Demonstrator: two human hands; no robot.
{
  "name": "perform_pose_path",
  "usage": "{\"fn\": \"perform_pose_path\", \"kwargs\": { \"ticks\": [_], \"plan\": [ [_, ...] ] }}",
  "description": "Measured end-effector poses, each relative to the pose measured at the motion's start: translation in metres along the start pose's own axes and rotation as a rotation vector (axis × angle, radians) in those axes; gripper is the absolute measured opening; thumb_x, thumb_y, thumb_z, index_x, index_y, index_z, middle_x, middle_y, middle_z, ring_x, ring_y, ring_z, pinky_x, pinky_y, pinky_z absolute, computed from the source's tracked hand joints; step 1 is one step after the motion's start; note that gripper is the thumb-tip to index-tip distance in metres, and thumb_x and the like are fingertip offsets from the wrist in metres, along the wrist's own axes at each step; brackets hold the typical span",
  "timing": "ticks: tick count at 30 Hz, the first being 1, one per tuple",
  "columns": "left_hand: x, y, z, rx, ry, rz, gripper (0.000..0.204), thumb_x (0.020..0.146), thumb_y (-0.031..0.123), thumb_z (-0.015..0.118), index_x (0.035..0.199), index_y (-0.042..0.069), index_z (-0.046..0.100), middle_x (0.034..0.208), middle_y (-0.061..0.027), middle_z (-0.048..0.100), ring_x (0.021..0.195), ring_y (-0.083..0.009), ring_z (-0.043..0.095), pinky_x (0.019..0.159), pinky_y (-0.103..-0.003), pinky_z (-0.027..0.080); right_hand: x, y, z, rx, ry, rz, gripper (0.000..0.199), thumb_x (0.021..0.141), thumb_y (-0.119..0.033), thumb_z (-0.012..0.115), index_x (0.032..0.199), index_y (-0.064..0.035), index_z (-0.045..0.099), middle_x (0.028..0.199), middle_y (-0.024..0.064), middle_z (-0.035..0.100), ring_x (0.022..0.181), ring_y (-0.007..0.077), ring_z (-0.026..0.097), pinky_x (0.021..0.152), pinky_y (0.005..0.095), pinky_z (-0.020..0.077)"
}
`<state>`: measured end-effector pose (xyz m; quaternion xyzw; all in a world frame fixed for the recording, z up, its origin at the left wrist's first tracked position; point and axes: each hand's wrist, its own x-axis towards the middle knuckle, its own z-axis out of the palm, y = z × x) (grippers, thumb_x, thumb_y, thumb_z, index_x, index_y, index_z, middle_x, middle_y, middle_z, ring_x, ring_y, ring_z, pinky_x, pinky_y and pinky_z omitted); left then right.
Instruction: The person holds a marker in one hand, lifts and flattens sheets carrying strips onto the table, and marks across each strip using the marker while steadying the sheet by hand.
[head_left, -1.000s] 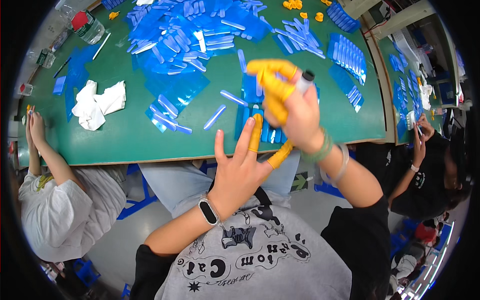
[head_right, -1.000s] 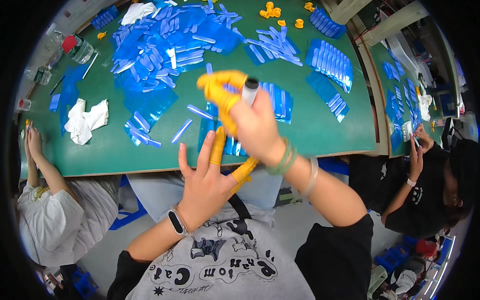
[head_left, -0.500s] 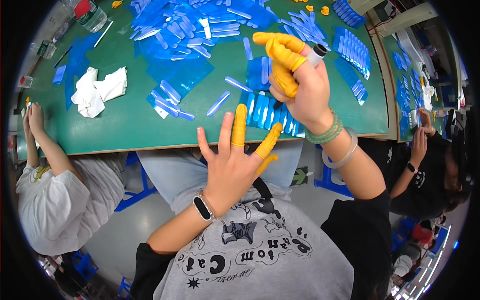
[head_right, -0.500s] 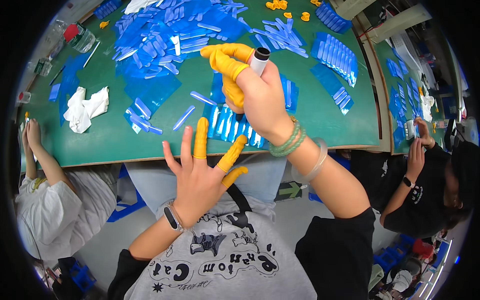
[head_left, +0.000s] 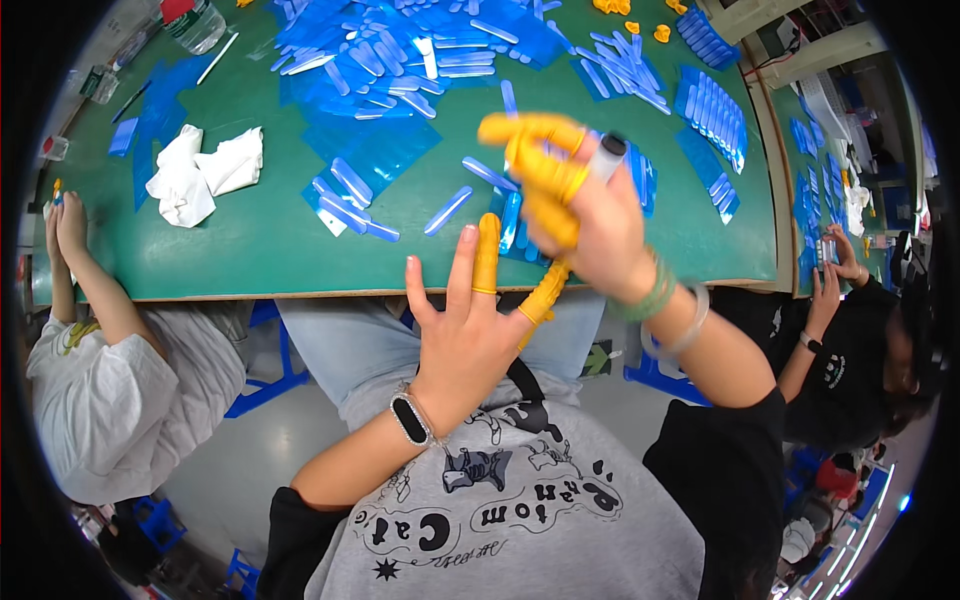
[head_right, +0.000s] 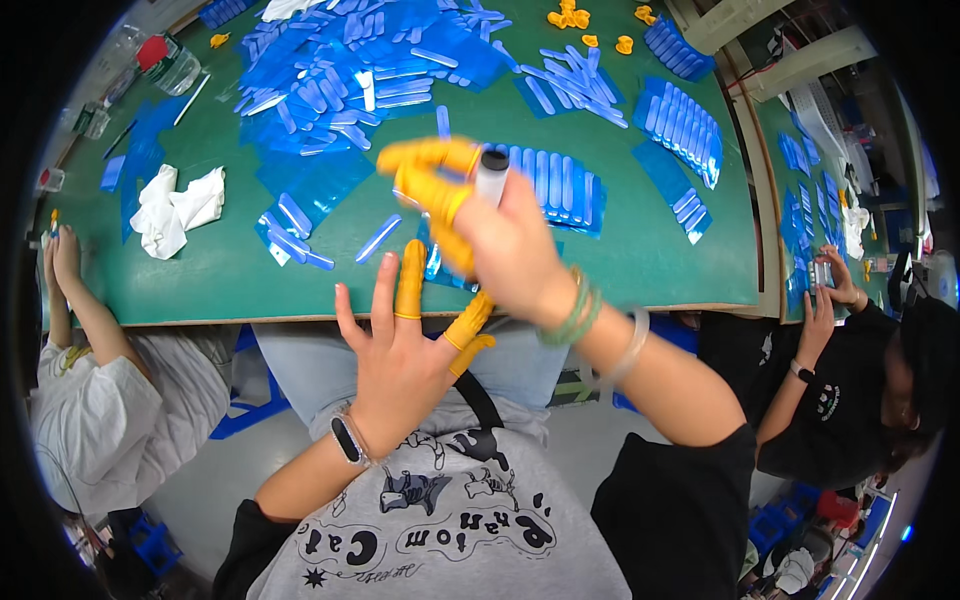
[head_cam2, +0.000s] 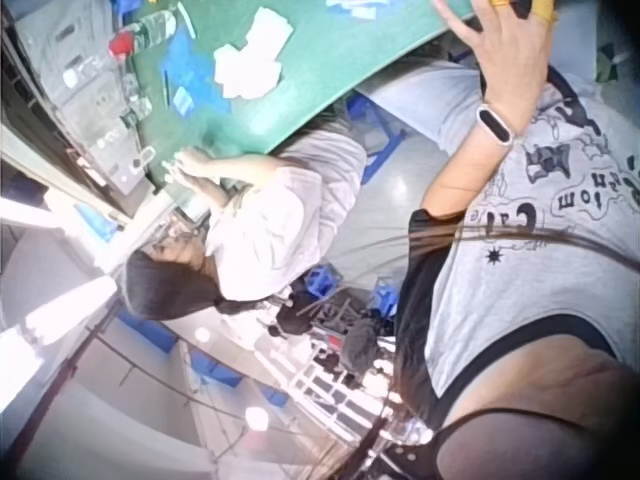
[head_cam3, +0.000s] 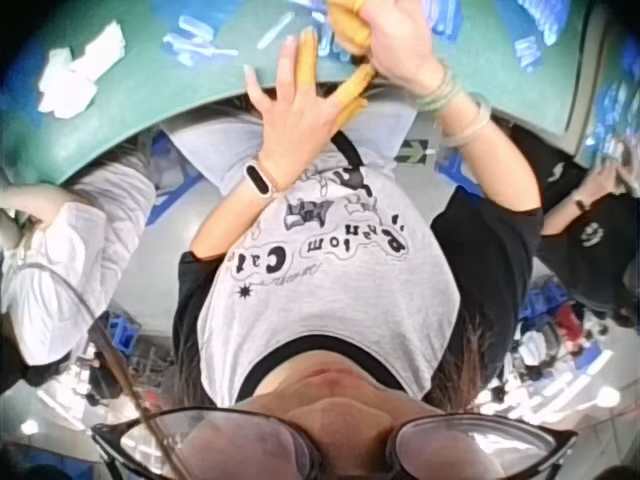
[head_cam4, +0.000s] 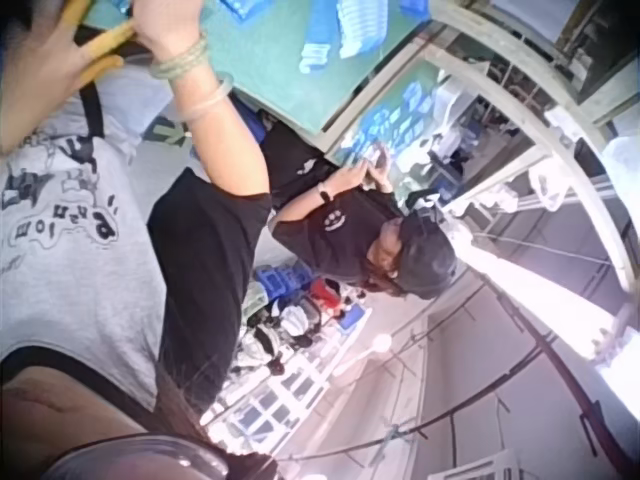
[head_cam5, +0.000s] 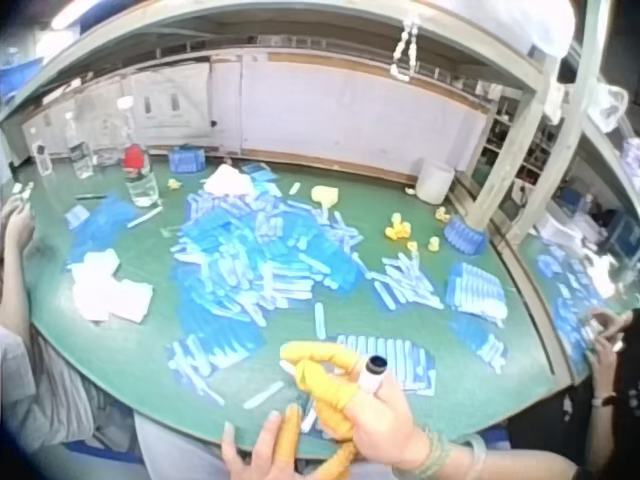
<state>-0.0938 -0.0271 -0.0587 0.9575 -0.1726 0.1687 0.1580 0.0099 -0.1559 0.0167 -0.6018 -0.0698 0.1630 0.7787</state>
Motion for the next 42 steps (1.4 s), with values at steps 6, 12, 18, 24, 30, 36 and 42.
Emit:
{"fn": "perform_pose_path", "kwargs": {
  "ticks": [6,12,18,24,30,36,42],
  "plan": [
    [0.001,-0.002,0.003,0.027,-0.011,0.051,0.038,0.087,0.049,0.064,0.125,0.046,0.063,0.144,-0.025,0.044,0.143,-0.0377,0.028,0.109,-0.068,0.009,0.018,-0.001,-0.013,0.163,-0.016,-0.159,0.031,0.098,-0.019,0.053,0.119,0.0013,0.063,0.058,-0.007,0.043,0.044,0.0008,0.032,0.042,0.0222,0.025],
    [-0.001,-0.007,0.004,0.01,-0.029,0.061,0.04,0.086,0.048,0.066,0.126,0.047,0.062,0.143,-0.0246,0.045,0.143,-0.0371,0.03,0.109,-0.068,0.01,0.006,0.01,0.001,-0.017,-0.003,-0.089,0.034,0.1,-0.022,0.05,0.124,0.0014,0.059,0.056,-0.0054,0.038,0.041,0.0023,0.028,0.04,0.0214,0.0211],
    [0.0,-0.005,0.001,0.022,-0.034,0.069,0.052,0.084,0.047,0.068,0.134,0.049,0.055,0.144,-0.0244,0.044,0.143,-0.036,0.029,0.109,-0.068,0.011,0.034,0.002,-0.014,0.036,0.075,-0.115,0.034,0.101,-0.021,0.048,0.125,0.001,0.059,0.057,-0.0063,0.034,0.043,0.0023,0.024,0.04,0.0222,0.0182],
    [0.0,-0.002,-0.001,-0.006,-0.04,0.059,0.054,0.084,0.046,0.069,0.136,0.049,0.054,0.145,-0.0245,0.043,0.143,-0.0363,0.03,0.109,-0.067,0.01,0.022,0.003,-0.012,0.015,0.09,-0.326,0.026,0.098,-0.016,0.055,0.114,0.0014,0.065,0.06,-0.0062,0.047,0.045,0.0013,0.033,0.042,0.0221,0.0234],
    [-0.002,-0.006,-0.003,-0.017,-0.055,0.039,0.055,0.083,0.048,0.07,0.136,0.049,0.055,0.147,-0.0209,0.042,0.142,-0.0381,0.029,0.11,-0.067,0.009,-0.041,-0.037,-0.014,-0.429,0.489,-0.239,0.028,0.096,-0.016,0.064,0.118,0.0009,0.065,0.062,-0.006,0.051,0.05,0.0002,0.035,0.046,0.0195,0.0259],
    [-0.017,-0.017,-0.011,-0.207,0.13,0.094,0.046,0.082,0.038,0.074,0.126,0.038,0.065,0.135,-0.0143,0.053,0.13,-0.0322,0.04,0.108,-0.059,0.021,-0.111,0.01,-0.033,-0.687,0.534,0.131,0.059,0.09,-0.015,0.074,0.142,-0.0025,0.049,0.073,-0.0003,0.061,0.066,0.0036,0.054,0.061,0.0203,0.0436],
    [-0.03,-0.004,-0.01,-1.299,-0.077,-0.336,0.07,0.09,0.004,0.068,0.149,0.011,0.031,0.117,-0.0123,0.063,0.1,-0.0223,0.065,0.091,-0.037,0.052,-0.108,0.028,-0.015,-0.331,0.558,0.028,0.062,0.091,0.0,0.067,0.147,-0.0027,0.04,0.074,0.0022,0.065,0.071,0.0091,0.065,0.068,0.022,0.0488]
  ]
}}
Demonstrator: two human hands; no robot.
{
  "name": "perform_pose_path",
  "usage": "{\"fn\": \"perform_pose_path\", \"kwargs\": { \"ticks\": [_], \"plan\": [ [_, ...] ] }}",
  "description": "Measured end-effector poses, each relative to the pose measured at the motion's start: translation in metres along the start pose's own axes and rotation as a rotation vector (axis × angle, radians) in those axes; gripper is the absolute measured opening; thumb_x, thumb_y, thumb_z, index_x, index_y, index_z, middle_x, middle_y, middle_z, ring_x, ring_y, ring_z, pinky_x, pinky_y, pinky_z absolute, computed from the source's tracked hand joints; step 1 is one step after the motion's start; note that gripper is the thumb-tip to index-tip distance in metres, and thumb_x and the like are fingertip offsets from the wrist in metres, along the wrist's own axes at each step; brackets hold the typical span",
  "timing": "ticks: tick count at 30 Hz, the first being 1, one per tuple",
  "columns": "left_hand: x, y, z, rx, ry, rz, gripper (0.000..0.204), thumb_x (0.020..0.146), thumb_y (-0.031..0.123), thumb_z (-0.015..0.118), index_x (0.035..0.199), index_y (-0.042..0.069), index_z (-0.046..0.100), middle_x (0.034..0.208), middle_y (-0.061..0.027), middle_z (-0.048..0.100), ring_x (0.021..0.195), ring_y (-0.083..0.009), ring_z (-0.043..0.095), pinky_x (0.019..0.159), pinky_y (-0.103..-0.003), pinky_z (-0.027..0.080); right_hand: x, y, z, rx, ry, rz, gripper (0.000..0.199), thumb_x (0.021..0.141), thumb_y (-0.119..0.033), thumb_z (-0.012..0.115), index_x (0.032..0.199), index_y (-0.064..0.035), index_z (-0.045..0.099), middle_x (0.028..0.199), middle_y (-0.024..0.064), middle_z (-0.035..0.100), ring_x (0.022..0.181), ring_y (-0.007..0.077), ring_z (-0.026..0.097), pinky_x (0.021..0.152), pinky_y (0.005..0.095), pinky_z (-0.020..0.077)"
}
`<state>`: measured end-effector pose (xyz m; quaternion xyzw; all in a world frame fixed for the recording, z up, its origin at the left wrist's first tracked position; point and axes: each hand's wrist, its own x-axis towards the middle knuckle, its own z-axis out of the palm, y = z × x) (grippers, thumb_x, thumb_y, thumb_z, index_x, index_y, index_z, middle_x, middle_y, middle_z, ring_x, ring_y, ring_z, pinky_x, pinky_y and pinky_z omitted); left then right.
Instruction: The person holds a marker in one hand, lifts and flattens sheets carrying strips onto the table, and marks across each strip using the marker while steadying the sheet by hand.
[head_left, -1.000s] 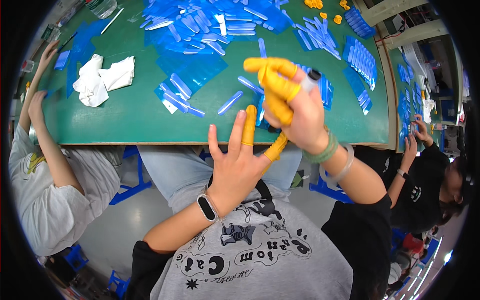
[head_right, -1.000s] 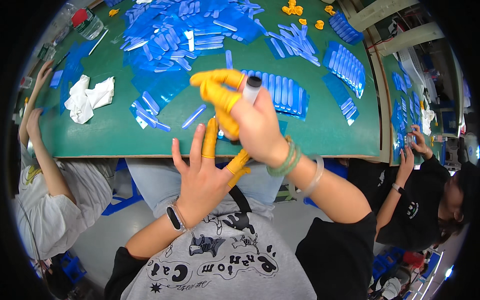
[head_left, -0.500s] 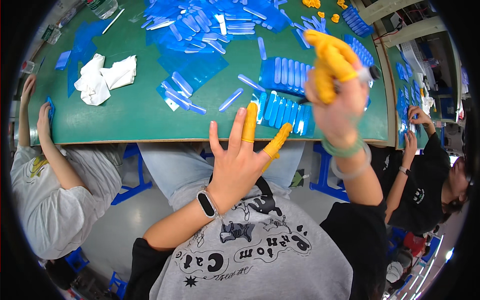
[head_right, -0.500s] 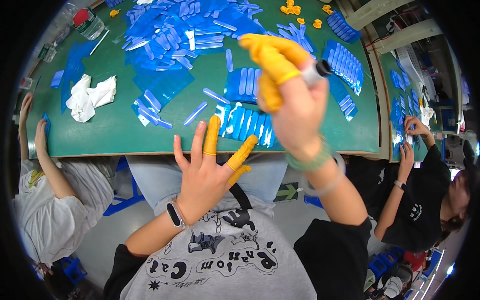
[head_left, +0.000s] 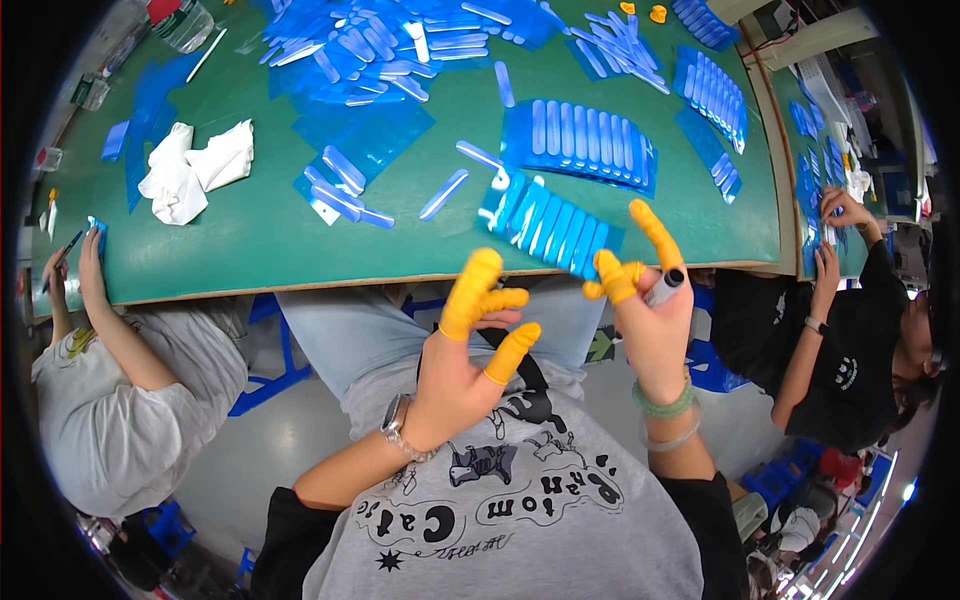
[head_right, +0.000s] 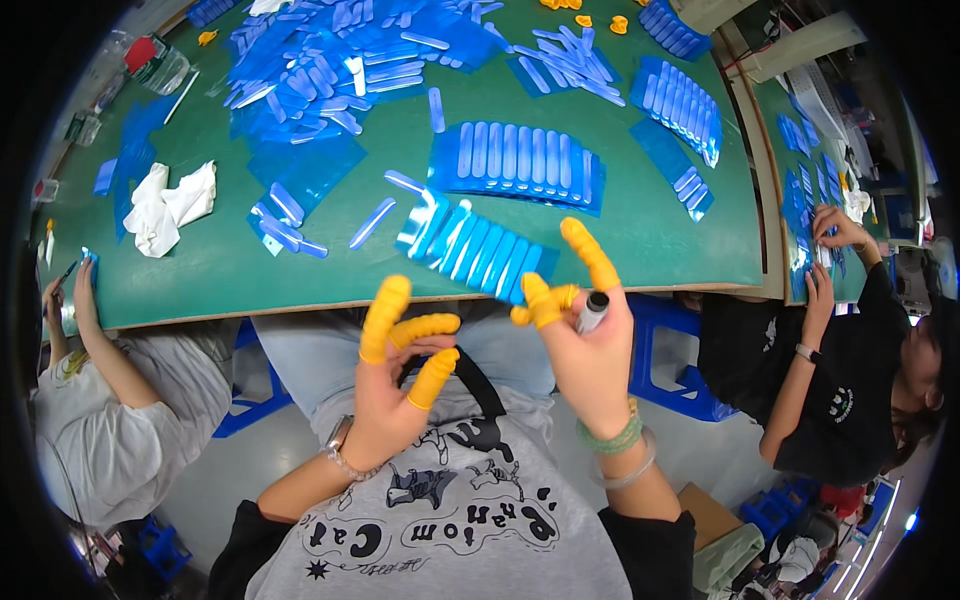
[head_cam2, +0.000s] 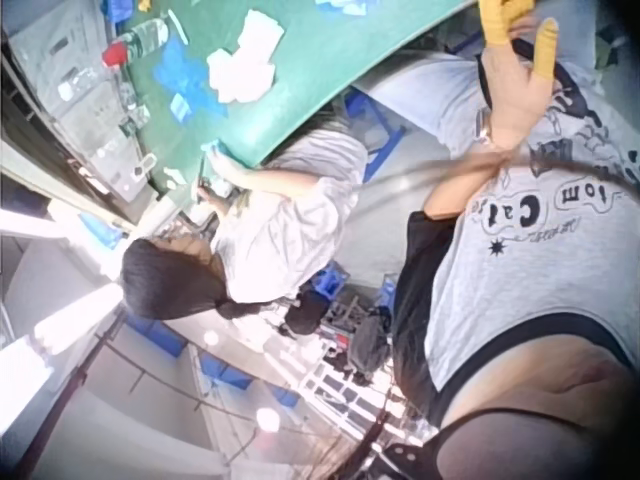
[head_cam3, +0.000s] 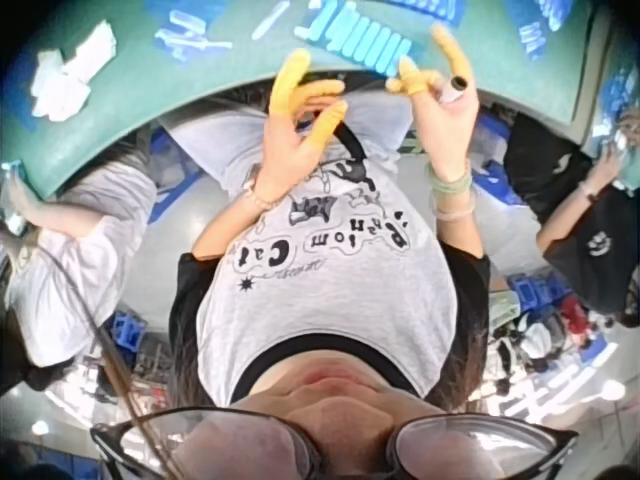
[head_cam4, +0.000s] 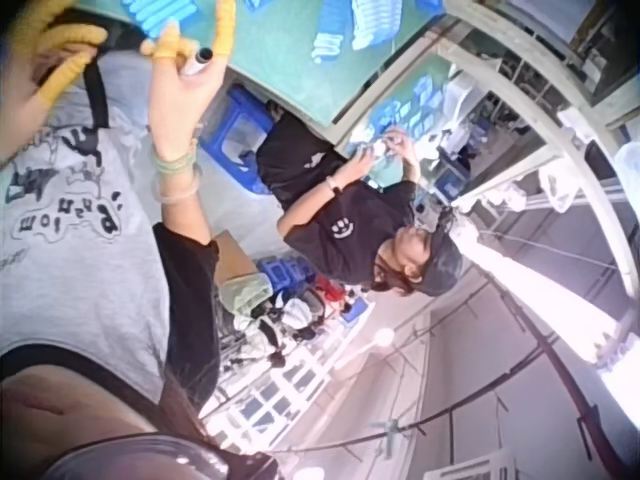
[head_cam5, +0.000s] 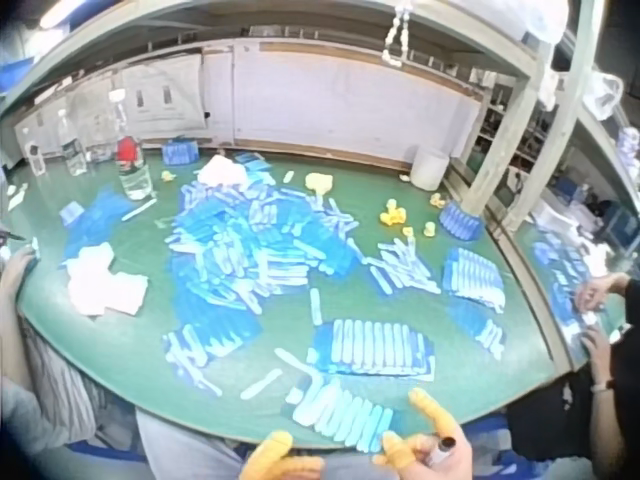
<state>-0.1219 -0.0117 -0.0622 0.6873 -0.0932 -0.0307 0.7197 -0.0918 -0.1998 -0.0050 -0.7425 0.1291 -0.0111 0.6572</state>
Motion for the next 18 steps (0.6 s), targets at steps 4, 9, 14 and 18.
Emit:
{"fn": "perform_pose_path", "kwargs": {
  "ticks": [4,9,14,18],
  "plan": [
    [0.013,0.019,0.01,-0.438,0.162,-0.22,0.094,0.092,-0.006,0.061,0.157,0.02,-0.002,0.12,-0.0145,0.059,0.101,-0.0184,0.065,0.09,-0.034,0.054,-0.036,0.02,0.008,0.119,-0.013,-0.068,0.068,0.091,0.006,0.065,0.149,0.0017,0.031,0.078,0.0043,0.068,0.072,0.0093,0.065,0.063,0.0197,0.0477],
    [0.022,0.039,0.004,-0.558,0.266,-0.219,0.097,0.089,-0.013,0.062,0.156,0.018,0.0,0.124,-0.0151,0.059,0.106,-0.0161,0.063,0.093,-0.032,0.054,-0.064,0.026,-0.004,-0.252,-0.148,-0.447,0.063,0.088,0.0,0.068,0.144,0.006,0.038,0.074,0.0027,0.066,0.057,0.0013,0.053,0.053,0.0163,0.0382],
    [0.032,0.056,-0.016,-0.51,0.262,-0.101,0.092,0.087,-0.013,0.064,0.156,0.015,0.009,0.12,-0.0143,0.061,0.102,-0.0157,0.064,0.09,-0.029,0.053,-0.006,-0.03,-0.009,0.219,-0.051,-0.05,0.03,0.095,-0.009,0.063,0.122,0.0044,0.061,0.081,-0.0003,0.062,0.063,0.0044,0.052,0.06,0.0176,0.0398],
    [0.051,0.037,-0.043,-0.196,0.261,-0.065,0.083,0.089,-0.007,0.065,0.154,0.012,0.017,0.108,-0.0122,0.061,0.09,-0.0139,0.064,0.081,-0.027,0.055,0.022,-0.014,0.018,0.068,-0.102,-0.092,0.036,0.088,0.002,0.07,0.123,0.002,0.063,0.087,0.0007,0.064,0.077,0.0038,0.055,0.064,0.018,0.0409]
  ]
}}
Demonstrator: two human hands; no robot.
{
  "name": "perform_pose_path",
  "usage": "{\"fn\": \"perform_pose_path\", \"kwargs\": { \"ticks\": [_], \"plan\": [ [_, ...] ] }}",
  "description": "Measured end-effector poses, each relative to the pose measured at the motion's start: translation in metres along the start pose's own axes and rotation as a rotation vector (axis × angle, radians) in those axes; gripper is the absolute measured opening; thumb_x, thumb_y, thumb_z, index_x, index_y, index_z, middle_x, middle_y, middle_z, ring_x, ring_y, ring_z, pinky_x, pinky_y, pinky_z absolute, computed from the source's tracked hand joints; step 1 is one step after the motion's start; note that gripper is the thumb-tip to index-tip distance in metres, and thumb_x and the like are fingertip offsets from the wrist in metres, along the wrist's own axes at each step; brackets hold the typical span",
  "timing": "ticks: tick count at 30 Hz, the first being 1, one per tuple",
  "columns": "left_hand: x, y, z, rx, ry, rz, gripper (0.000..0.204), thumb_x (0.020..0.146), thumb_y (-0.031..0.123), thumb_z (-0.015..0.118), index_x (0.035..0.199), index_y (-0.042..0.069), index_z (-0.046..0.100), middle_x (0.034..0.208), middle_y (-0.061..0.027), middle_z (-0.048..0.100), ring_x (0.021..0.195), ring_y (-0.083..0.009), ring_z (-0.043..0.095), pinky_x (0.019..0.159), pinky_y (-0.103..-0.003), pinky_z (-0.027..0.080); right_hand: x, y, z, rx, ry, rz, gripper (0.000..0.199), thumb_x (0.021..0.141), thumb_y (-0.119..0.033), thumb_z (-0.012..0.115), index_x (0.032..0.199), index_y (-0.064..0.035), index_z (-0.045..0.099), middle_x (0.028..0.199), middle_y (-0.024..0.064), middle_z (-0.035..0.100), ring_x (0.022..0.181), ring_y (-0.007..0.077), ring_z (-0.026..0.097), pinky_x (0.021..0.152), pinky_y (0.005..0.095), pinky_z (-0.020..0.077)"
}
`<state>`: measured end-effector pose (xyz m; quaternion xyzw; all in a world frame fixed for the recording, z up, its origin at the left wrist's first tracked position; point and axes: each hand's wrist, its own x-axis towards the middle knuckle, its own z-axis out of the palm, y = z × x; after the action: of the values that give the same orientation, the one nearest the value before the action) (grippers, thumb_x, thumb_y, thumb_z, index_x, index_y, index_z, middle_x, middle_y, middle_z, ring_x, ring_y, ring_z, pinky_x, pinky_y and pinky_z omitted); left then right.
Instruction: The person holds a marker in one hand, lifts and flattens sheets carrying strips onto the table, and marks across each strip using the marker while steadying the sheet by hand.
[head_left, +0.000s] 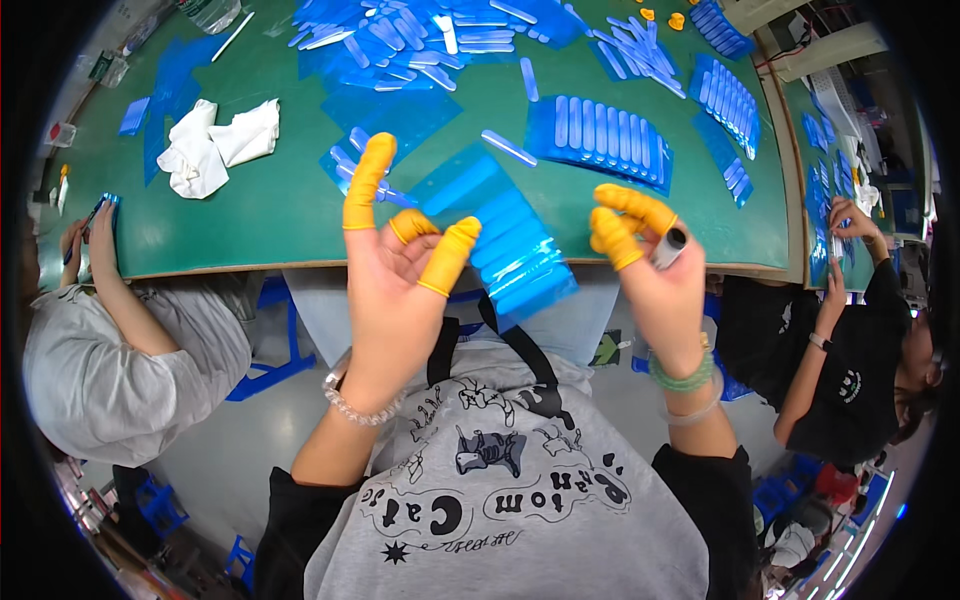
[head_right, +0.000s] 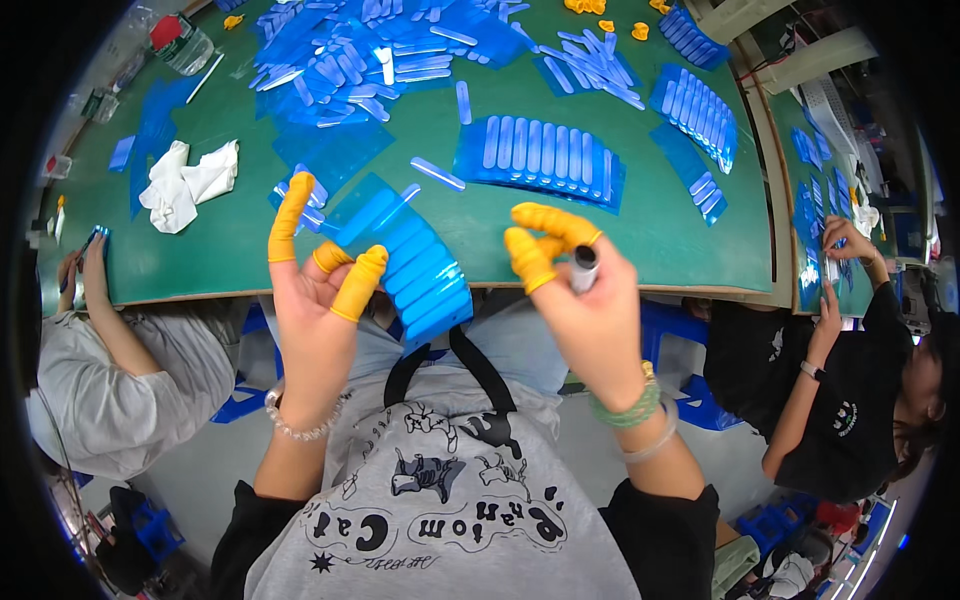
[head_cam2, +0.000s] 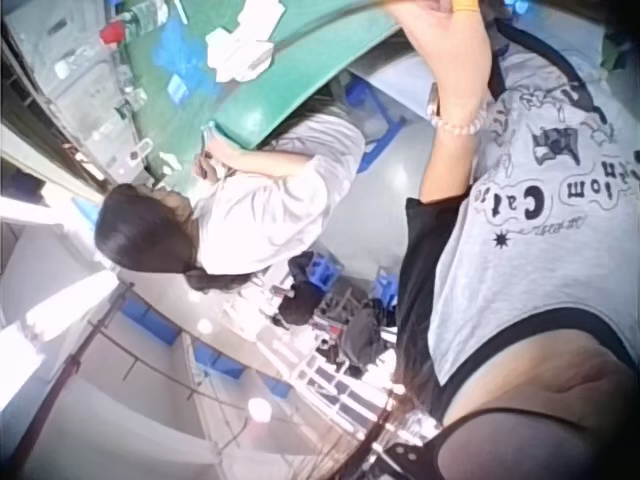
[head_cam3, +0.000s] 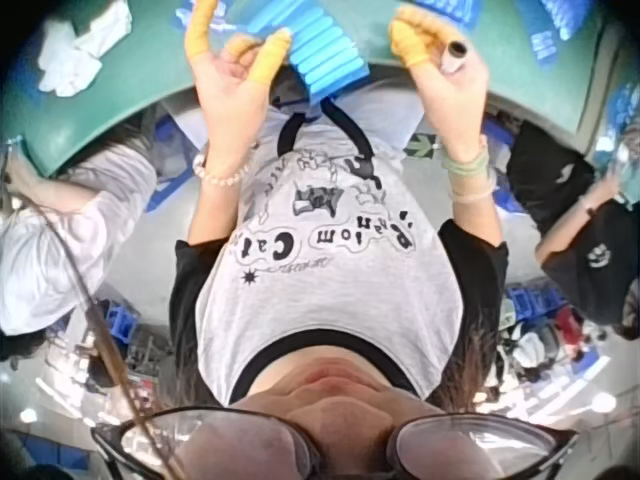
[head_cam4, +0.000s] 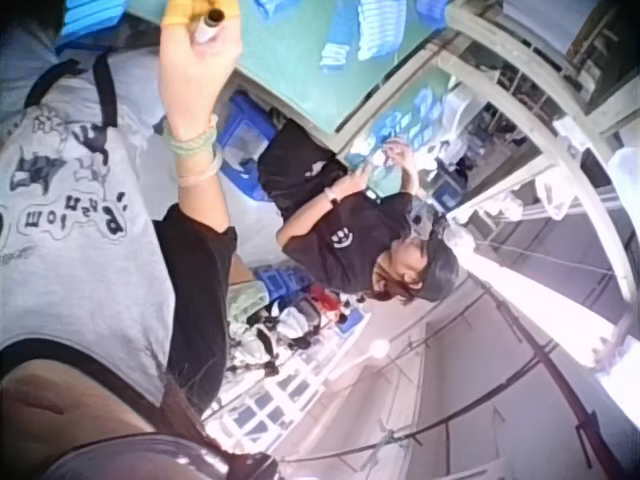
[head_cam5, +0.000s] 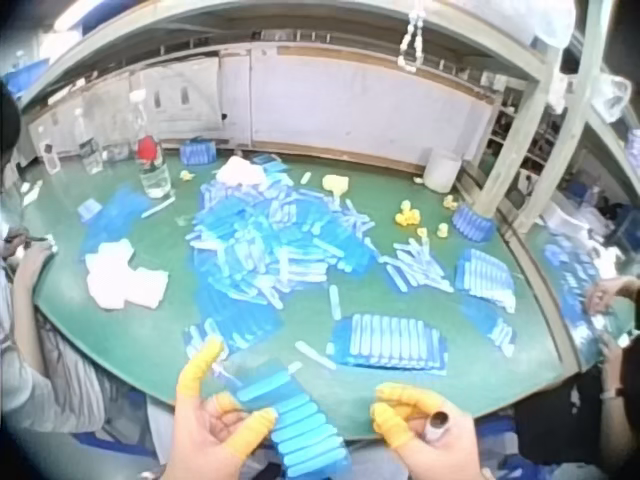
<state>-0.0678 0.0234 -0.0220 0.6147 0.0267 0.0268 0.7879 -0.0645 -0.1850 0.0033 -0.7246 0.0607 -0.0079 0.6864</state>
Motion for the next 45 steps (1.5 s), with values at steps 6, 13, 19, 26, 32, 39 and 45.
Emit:
{"fn": "perform_pose_path", "kwargs": {
  "ticks": [6,13,19,26,32,39,45],
  "plan": [
    [0.004,0.007,0.0,-0.097,0.124,-0.033,0.068,0.093,-0.004,0.061,0.151,0.014,0.03,0.103,-0.0041,0.063,0.094,-0.0097,0.063,0.077,-0.025,0.055,-0.048,0.045,-0.001,-0.304,0.029,-0.313,0.029,0.082,0.005,0.074,0.111,0.0008,0.07,0.077,0.0001,0.061,0.052,0.0012,0.041,0.049,0.018,0.0302],
    [-0.004,0.025,-0.04,-0.223,0.061,-0.097,0.067,0.093,-0.005,0.06,0.151,0.012,0.032,0.107,-0.0068,0.063,0.092,-0.0106,0.062,0.073,-0.025,0.052,-0.033,0.027,0.006,-0.631,-0.061,-0.836,0.032,0.071,-0.004,0.084,0.101,-0.002,0.073,0.067,0.0009,0.054,0.049,0.012,0.047,0.046,0.0266,0.0371],
    [-0.017,0.023,-0.06,-0.043,0.085,-0.106,0.082,0.085,-0.013,0.065,0.153,0.01,0.026,0.111,-0.0084,0.064,0.092,-0.0111,0.064,0.085,-0.028,0.055,-0.025,0.013,0.02,-0.7,-0.534,-0.966,0.026,0.076,-0.02,0.078,0.065,-0.0052,0.061,0.058,0.0011,0.044,0.05,0.0163,0.051,0.102,0.0485,0.0507],
    [-0.02,0.026,-0.049,-0.094,-0.008,-0.171,0.094,0.081,-0.013,0.071,0.156,0.013,0.019,0.107,-0.0108,0.065,0.094,-0.0124,0.065,0.084,-0.028,0.055,-0.01,0.013,0.022,-0.766,-0.684,-0.935,0.02,0.064,-0.019,0.07,0.066,-0.0018,0.06,0.058,0.0023,0.04,0.048,0.0181,0.048,0.108,0.054,0.0449],
    [-0.007,0.036,-0.033,-0.18,-0.096,-0.284,0.096,0.081,-0.01,0.073,0.155,0.014,0.018,0.101,-0.0109,0.065,0.094,-0.0137,0.067,0.085,-0.028,0.055,-0.003,-0.011,0.018,-0.81,-0.721,-1.104,0.018,0.056,-0.021,0.057,0.058,-0.0045,0.051,0.06,0.0022,0.038,0.047,0.015,0.047,0.11,0.0581,0.0431],
    [0.003,0.045,-0.011,-0.179,0.066,-0.12,0.089,0.082,-0.01,0.072,0.153,0.011,0.022,0.105,-0.0136,0.063,0.096,-0.016,0.067,0.085,-0.028,0.056,-0.002,-0.03,0.024,-0.844,-0.68,-1.13,0.014,0.054,-0.016,0.058,0.058,-0.0046,0.052,0.058,0.0012,0.035,0.047,0.0135,0.046,0.11,0.0608,0.0422],
    [-0.002,0.042,0.003,-0.235,0.07,-0.079,0.078,0.084,-0.012,0.069,0.149,0.008,0.032,0.102,-0.0114,0.067,0.093,-0.0145,0.067,0.084,-0.029,0.057,-0.006,-0.021,0.024,-0.825,-0.66,-1.138,0.01,0.056,-0.015,0.06,0.061,-0.007,0.057,0.06,0.0011,0.036,0.045,0.0139,0.044,0.108,0.0631,0.041]
  ]
}}
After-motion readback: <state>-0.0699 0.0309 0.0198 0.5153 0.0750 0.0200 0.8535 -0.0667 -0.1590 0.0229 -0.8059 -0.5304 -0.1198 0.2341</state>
